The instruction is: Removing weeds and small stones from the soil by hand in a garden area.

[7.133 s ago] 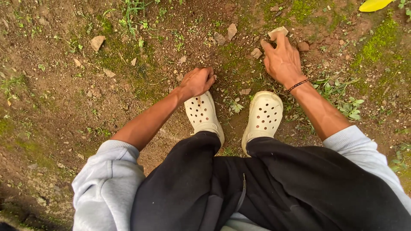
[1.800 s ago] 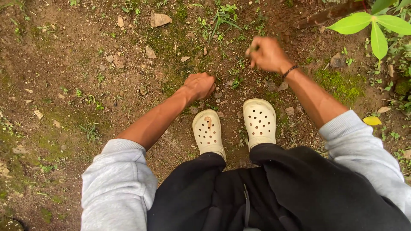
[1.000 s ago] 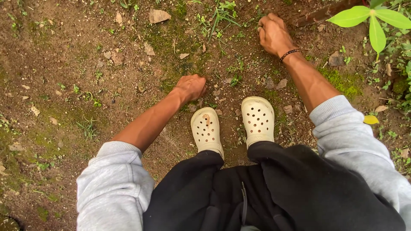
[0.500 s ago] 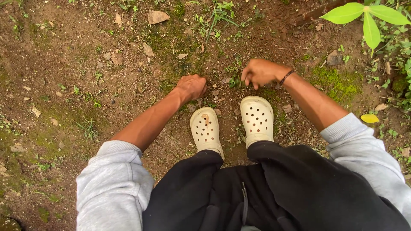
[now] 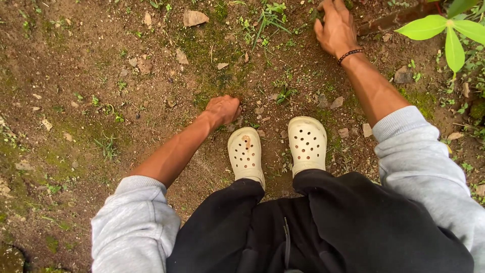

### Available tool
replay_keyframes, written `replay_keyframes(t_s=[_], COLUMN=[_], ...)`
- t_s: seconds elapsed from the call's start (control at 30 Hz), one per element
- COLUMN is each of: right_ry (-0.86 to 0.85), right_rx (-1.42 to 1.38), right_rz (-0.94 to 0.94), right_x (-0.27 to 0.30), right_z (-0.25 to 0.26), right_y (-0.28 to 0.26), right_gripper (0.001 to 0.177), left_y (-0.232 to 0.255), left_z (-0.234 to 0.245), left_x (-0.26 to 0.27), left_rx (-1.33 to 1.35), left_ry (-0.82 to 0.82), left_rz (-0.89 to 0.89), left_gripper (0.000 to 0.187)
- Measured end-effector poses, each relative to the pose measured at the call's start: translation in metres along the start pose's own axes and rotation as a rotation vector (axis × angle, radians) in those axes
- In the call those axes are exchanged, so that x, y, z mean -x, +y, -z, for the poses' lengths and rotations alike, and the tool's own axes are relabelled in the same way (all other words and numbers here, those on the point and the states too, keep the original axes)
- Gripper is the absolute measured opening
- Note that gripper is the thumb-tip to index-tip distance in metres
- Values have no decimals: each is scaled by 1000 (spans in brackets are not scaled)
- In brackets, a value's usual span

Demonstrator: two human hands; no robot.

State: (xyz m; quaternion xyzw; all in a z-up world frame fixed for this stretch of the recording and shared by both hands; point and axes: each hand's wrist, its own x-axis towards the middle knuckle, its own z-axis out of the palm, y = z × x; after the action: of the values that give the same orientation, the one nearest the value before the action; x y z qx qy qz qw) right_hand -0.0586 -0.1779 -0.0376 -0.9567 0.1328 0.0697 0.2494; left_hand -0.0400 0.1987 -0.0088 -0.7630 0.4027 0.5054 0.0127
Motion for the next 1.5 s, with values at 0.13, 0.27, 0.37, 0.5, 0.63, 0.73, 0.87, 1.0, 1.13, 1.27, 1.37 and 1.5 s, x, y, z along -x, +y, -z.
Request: replay_keyframes(t_s=[0.13,0.27,0.37,0.5,0.63,0.73,0.87,1.0,1.13,1.27,1.37,1.5], right_ry=[76,94,30,-9,-182,-184,-86,-91,277,-118,-138,-392], right_rx=[27,-571,-1202,-1678,-339,-468,-488,-118,270,-44,-16,-1354], right_rz=[74,-93,-265,-344,-223,-386,-351,-65,356,35,48,-221], right_x=[-12,-31,-34,-40,-11,0,6,4,5,6,6,1], right_z=[-50,-91,-103,-111,-19,-2,-10,-62,-60,-25,-40,-79], right_y=[53,97,111,126,30,5,7,38,15,-30,-15,30], right_gripper=[12,15,21,24,24,8,5,13,46,33,22,31], left_y=[5,13,13,3,-1,-3,-6,-10,-1,-3,-10,-7], left_z=[10,26,31,17,15,9,3,-1,15,14,3,10], left_x=[6,9,7,-4,-4,-4,-7,-15,-3,-3,-10,-4], left_rx=[110,225,261,219,184,169,205,71,148,240,176,138], left_ry=[-67,-132,-134,-101,-96,-77,-100,-17,-59,-90,-84,-72], left_rz=[57,150,174,165,149,117,153,77,128,189,171,153], left_gripper=[29,32,34,29,29,25,27,26,29,27,25,24])
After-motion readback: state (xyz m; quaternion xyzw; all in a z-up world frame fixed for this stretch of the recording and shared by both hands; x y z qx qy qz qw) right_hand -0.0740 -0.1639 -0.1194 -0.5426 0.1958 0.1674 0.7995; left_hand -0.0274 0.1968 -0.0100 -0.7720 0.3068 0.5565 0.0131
